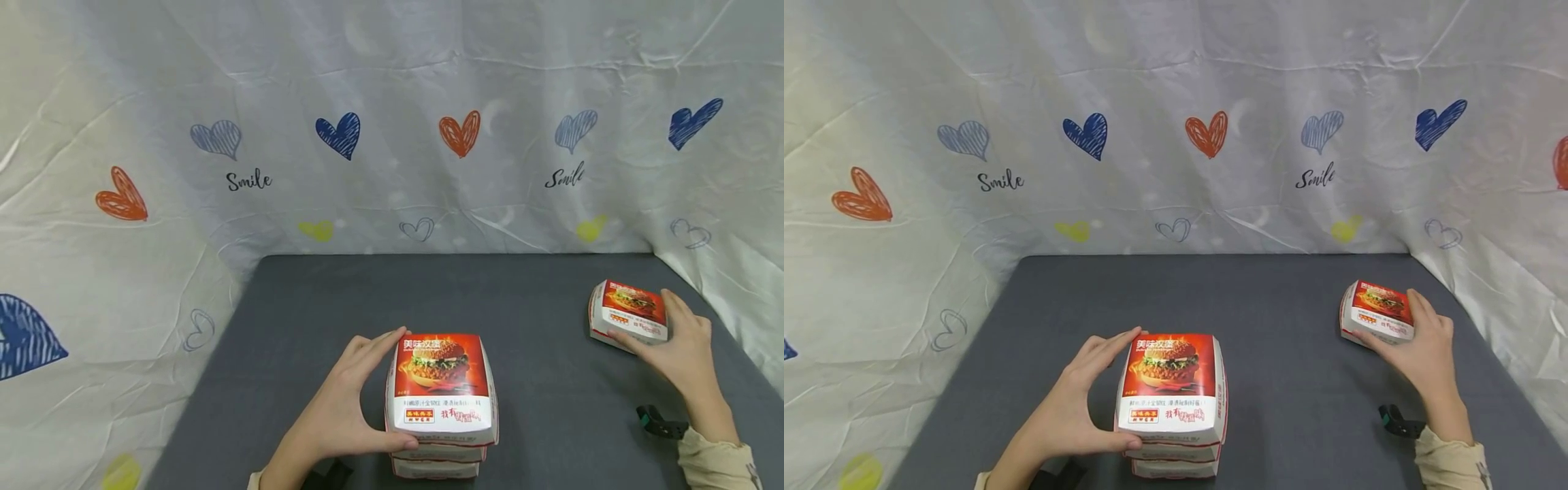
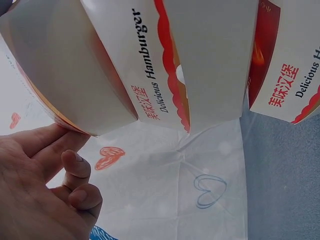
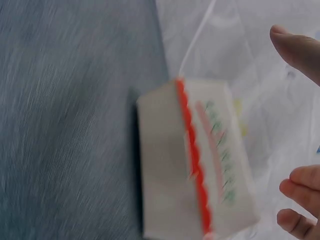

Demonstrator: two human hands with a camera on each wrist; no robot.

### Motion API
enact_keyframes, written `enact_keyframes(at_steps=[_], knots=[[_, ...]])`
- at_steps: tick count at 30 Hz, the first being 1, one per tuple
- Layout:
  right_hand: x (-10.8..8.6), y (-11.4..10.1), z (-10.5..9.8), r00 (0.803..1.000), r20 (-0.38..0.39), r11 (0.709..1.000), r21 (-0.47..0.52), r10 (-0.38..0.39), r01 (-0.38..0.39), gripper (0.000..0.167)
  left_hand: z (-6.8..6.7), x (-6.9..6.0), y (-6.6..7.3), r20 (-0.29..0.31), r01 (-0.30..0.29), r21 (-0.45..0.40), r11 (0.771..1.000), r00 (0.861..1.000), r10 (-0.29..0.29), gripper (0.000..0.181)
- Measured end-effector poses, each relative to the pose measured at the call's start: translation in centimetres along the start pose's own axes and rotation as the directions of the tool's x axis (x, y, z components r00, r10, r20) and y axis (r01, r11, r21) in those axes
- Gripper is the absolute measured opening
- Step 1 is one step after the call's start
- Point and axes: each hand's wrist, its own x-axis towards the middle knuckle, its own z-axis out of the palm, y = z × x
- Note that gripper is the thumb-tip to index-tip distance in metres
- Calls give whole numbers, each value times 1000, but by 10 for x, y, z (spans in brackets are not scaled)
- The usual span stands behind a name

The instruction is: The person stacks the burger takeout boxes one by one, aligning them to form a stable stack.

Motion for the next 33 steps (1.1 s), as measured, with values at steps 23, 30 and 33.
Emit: enact_keyframes(at_steps=[23,30,33], knots=[[-3,44,10,978,138,987,-16,158,-157,117,0,0,0,2,16,-9,1000,1000,-16,118],[-3,49,15,971,149,981,29,185,-192,112,0,0,0,-1,3,-21,1000,1000,-3,118],[-3,51,16,968,165,979,51,186,-197,111,1,0,-1,0,5,-23,1000,1000,-5,118]])
